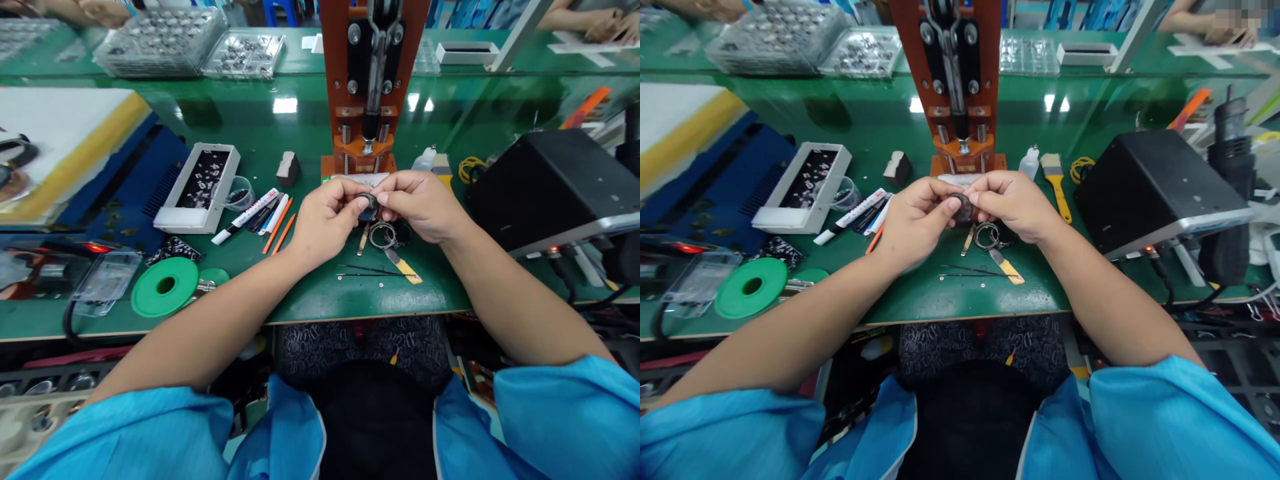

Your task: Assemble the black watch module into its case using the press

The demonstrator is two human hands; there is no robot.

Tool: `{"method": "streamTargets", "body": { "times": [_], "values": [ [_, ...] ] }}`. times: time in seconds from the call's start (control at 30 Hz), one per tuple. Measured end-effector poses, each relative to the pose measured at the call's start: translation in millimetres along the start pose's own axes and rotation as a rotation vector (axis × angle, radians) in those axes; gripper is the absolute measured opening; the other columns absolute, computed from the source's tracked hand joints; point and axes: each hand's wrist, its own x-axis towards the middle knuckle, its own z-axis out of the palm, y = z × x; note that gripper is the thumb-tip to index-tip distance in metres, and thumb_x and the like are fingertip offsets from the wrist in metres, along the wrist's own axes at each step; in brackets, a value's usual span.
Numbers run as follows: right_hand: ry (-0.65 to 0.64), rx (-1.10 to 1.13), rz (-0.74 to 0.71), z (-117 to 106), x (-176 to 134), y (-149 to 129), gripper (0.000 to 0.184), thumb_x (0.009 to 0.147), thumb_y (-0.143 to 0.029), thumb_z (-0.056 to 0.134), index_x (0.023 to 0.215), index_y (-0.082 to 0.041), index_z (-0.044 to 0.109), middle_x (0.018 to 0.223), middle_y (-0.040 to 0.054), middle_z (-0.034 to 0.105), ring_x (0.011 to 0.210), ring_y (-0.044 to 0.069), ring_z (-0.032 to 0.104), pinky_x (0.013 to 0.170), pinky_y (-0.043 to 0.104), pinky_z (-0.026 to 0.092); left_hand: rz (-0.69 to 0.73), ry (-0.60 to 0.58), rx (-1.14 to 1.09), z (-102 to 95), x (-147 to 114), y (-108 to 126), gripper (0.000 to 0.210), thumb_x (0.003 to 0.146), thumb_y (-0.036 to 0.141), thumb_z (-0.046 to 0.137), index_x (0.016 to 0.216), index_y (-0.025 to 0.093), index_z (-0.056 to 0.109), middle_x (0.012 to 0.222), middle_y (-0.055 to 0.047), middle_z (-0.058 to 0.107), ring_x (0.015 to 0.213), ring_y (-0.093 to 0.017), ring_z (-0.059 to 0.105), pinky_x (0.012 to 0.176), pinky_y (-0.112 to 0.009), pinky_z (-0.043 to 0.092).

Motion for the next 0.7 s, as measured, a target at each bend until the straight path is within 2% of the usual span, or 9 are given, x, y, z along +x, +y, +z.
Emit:
{"method": "streamTargets", "body": {
  "times": [0.2, 0.33, 0.5, 0.7],
  "values": [
    [-0.059, 0.031, 0.003, -0.4, -0.8, -2.3, 0.018, 0.076, -0.023, 0.089, 0.09, -0.016, 0.081, 0.074, 0.0009, 0.076, 0.063, 0.01, 0.065, 0.059, 0.02, 0.054, 0.005, 0.015, 0.014, 0.3, 1.0, 0.1, 0.031, 0.101, 0.052, 0.088, 0.103, 0.022, 0.081, 0.094, -0.004, 0.08, 0.072, -0.012, 0.066, 0.067, -0.024, 0.06],
    [-0.023, -0.015, 0.007, -0.3, -1.4, -2.9, 0.013, 0.08, -0.025, 0.089, 0.087, -0.017, 0.081, 0.07, 0.0008, 0.073, 0.062, 0.011, 0.065, 0.057, 0.02, 0.052, 0.02, 0.009, 0.002, 0.9, 0.9, -1.0, 0.03, 0.101, 0.052, 0.088, 0.103, 0.022, 0.081, 0.088, -0.002, 0.076, 0.069, -0.012, 0.064, 0.065, -0.025, 0.058],
    [-0.007, -0.041, 0.012, -0.1, -1.2, -2.4, 0.017, 0.085, -0.031, 0.091, 0.083, -0.018, 0.08, 0.066, 0.0001, 0.07, 0.06, 0.011, 0.062, 0.056, 0.021, 0.05, 0.002, 0.007, 0.015, 0.8, -0.1, -1.4, 0.029, 0.101, 0.051, 0.088, 0.103, 0.023, 0.081, 0.089, -0.003, 0.078, 0.07, -0.013, 0.065, 0.065, -0.027, 0.057],
    [-0.047, 0.013, 0.004, 0.5, -0.9, -4.0, 0.016, 0.075, -0.023, 0.089, 0.088, -0.017, 0.083, 0.073, 0.0015, 0.076, 0.062, 0.011, 0.065, 0.059, 0.02, 0.053, -0.004, 0.025, 0.022, 0.5, 0.1, -0.9, 0.029, 0.101, 0.051, 0.087, 0.103, 0.023, 0.081, 0.094, -0.005, 0.081, 0.073, -0.014, 0.067, 0.066, -0.026, 0.058]
  ]
}}
